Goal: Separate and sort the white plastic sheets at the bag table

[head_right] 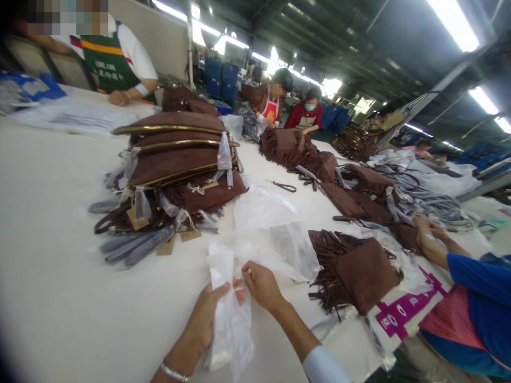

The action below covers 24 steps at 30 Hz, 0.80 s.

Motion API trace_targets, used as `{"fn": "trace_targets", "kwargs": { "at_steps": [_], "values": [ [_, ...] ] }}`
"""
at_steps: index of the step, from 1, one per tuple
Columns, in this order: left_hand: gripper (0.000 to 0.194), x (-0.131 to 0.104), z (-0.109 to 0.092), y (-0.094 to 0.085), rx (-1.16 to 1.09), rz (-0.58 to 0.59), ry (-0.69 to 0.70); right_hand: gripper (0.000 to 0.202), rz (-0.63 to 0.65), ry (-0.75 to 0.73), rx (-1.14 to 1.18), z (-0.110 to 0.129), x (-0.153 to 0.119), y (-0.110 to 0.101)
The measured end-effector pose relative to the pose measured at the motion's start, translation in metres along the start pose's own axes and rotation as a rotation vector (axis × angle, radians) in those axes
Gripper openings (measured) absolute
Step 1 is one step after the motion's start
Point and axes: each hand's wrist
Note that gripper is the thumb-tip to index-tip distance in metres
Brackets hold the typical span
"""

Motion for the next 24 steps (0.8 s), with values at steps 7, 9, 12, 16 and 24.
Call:
{"fn": "trace_targets", "kwargs": {
  "at_steps": [7, 9, 12, 16, 24],
  "values": [
    [0.027, 0.003, -0.002, 0.004, -0.098, -0.005, -0.007, 0.022, -0.082, 0.046, -0.054, 0.000, 0.008, -0.004],
    [0.025, 0.002, -0.004, 0.005, -0.103, -0.022, -0.016, 0.028, -0.097, 0.045, -0.079, 0.000, 0.011, -0.009],
    [0.023, 0.003, -0.004, 0.006, -0.117, -0.043, -0.029, 0.029, -0.080, 0.010, -0.101, 0.004, 0.018, -0.013],
    [0.026, 0.004, -0.003, 0.004, -0.117, -0.047, -0.035, 0.035, 0.000, -0.046, -0.172, 0.008, 0.028, -0.014],
    [0.031, -0.008, -0.005, 0.005, -0.118, -0.047, -0.094, 0.030, 0.069, 0.054, -0.121, -0.001, 0.018, -0.001]
  ]
}}
Point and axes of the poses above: each hand's wrist, its own x-axis towards the middle knuckle, its own y-axis out of the palm, z = x × y, and after that the axes turned 15 degrees about -x, right-handed
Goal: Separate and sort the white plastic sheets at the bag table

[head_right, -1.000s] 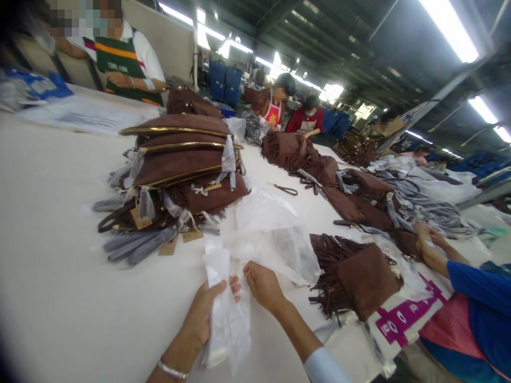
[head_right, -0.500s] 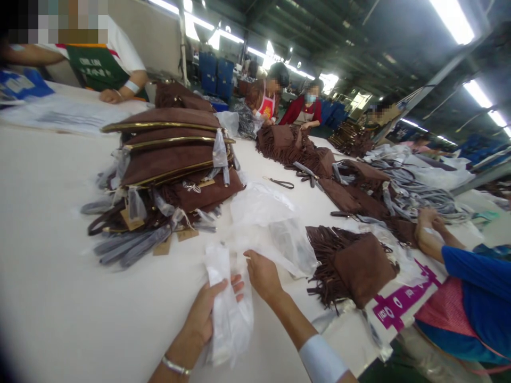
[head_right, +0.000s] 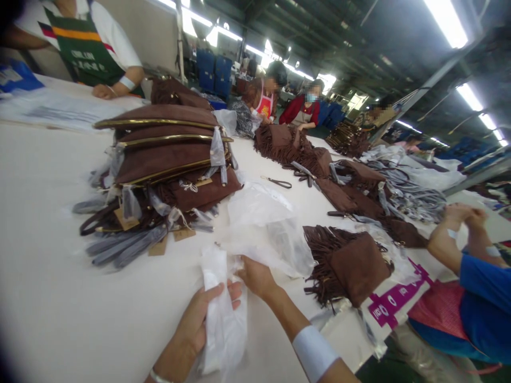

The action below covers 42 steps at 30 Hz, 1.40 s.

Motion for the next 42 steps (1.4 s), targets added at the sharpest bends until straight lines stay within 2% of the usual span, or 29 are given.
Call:
{"fn": "trace_targets", "kwargs": {
  "at_steps": [4, 8, 14, 20, 23, 28, 33, 42],
  "values": [
    [0.029, 0.004, 0.006, -0.001, 0.019, -0.032, 0.027, 0.036, -0.014, -0.030, 0.037, 0.003, -0.010, 0.004],
    [0.030, 0.009, 0.013, -0.005, 0.049, -0.042, 0.089, 0.019, -0.006, -0.037, 0.009, 0.004, -0.021, 0.003],
    [0.023, 0.009, 0.016, -0.006, 0.025, -0.022, 0.094, 0.013, 0.044, -0.043, -0.059, -0.001, -0.038, -0.006],
    [0.025, 0.007, 0.016, -0.002, -0.012, -0.072, 0.110, 0.030, -0.046, -0.026, -0.185, 0.005, -0.013, -0.015],
    [0.026, 0.008, 0.018, -0.003, -0.013, -0.064, 0.107, 0.034, -0.043, -0.050, -0.249, 0.011, 0.002, -0.019],
    [0.027, 0.011, 0.020, -0.005, 0.014, -0.044, 0.121, 0.039, -0.061, -0.021, -0.259, 0.011, 0.008, -0.028],
    [0.029, 0.011, 0.022, -0.005, 0.032, -0.057, 0.146, 0.025, 0.041, -0.065, -0.244, 0.008, 0.001, -0.034],
    [0.029, 0.017, 0.023, -0.012, 0.055, -0.055, 0.142, 0.010, 0.075, -0.065, -0.137, 0.002, -0.010, -0.033]
  ]
}}
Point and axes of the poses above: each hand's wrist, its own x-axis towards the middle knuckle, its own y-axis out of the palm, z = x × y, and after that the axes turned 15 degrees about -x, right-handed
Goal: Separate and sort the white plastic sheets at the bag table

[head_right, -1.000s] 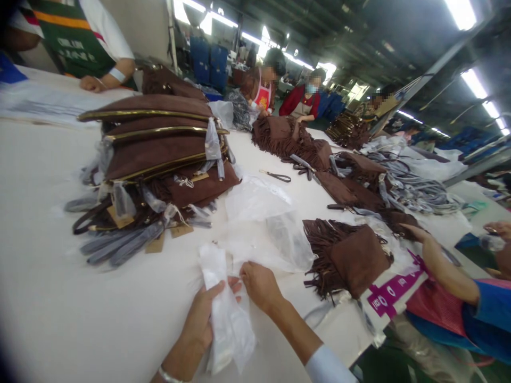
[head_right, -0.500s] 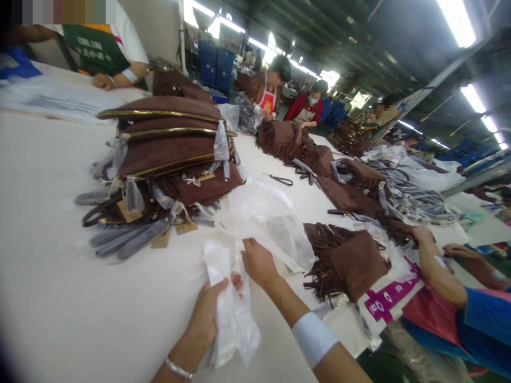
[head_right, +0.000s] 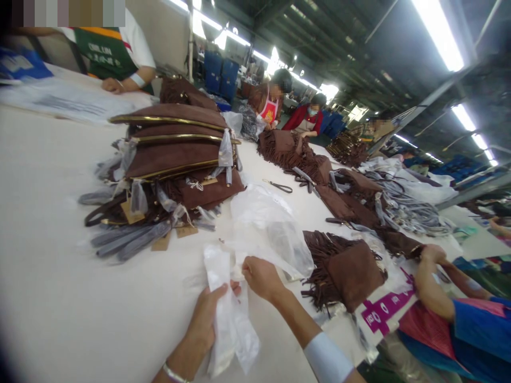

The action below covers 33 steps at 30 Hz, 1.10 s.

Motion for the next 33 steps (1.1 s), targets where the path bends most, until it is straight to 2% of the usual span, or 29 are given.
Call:
{"fn": "trace_targets", "kwargs": {
  "at_steps": [9, 13, 16, 18, 24, 29, 33],
  "values": [
    [0.033, 0.000, 0.002, -0.001, -0.004, 0.044, 0.022, 0.017, 0.080, 0.034, 0.171, 0.000, -0.008, 0.014],
    [0.033, -0.002, 0.002, 0.000, -0.014, 0.041, 0.028, 0.033, 0.252, 0.083, 0.234, -0.010, -0.007, 0.007],
    [0.030, -0.001, 0.001, 0.000, 0.002, 0.021, 0.027, 0.022, 0.294, 0.029, 0.246, -0.023, 0.001, -0.003],
    [0.029, -0.002, 0.000, 0.002, 0.018, 0.004, 0.026, 0.012, 0.264, -0.006, 0.246, -0.029, 0.007, -0.011],
    [0.025, -0.009, -0.004, 0.008, 0.022, -0.011, 0.029, 0.008, 0.044, 0.040, 0.270, -0.032, 0.017, -0.020],
    [0.027, -0.009, -0.002, 0.008, -0.006, -0.008, 0.021, 0.018, -0.019, 0.138, 0.352, -0.030, 0.029, -0.012],
    [0.025, -0.008, -0.001, 0.008, -0.008, -0.024, 0.007, 0.025, -0.161, 0.289, 0.267, -0.038, 0.043, -0.007]
  ]
}}
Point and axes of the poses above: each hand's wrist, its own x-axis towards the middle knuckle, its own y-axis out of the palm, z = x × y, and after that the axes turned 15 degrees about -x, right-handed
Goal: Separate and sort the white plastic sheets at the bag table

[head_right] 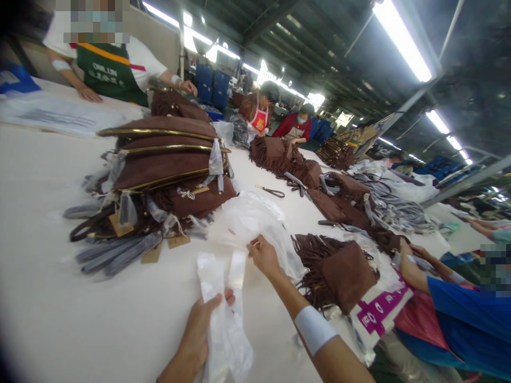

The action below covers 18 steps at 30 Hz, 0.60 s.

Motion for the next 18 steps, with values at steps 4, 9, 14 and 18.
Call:
{"fn": "trace_targets", "kwargs": {
  "at_steps": [4, 9, 14, 18],
  "values": [
    [0.025, -0.002, -0.002, 0.001, 0.026, -0.014, -0.004, 0.029, -0.156, 0.074, -0.159, -0.007, 0.014, -0.001],
    [0.025, -0.003, -0.004, 0.002, 0.012, -0.017, -0.011, 0.031, -0.136, 0.000, -0.298, -0.002, 0.005, 0.000],
    [0.026, 0.001, -0.006, 0.002, -0.012, -0.013, -0.066, 0.026, -0.136, -0.056, -0.304, 0.007, -0.052, 0.013],
    [0.030, 0.002, -0.004, 0.002, 0.006, -0.001, -0.054, 0.022, -0.037, 0.011, -0.192, 0.013, -0.086, 0.037]
  ]
}}
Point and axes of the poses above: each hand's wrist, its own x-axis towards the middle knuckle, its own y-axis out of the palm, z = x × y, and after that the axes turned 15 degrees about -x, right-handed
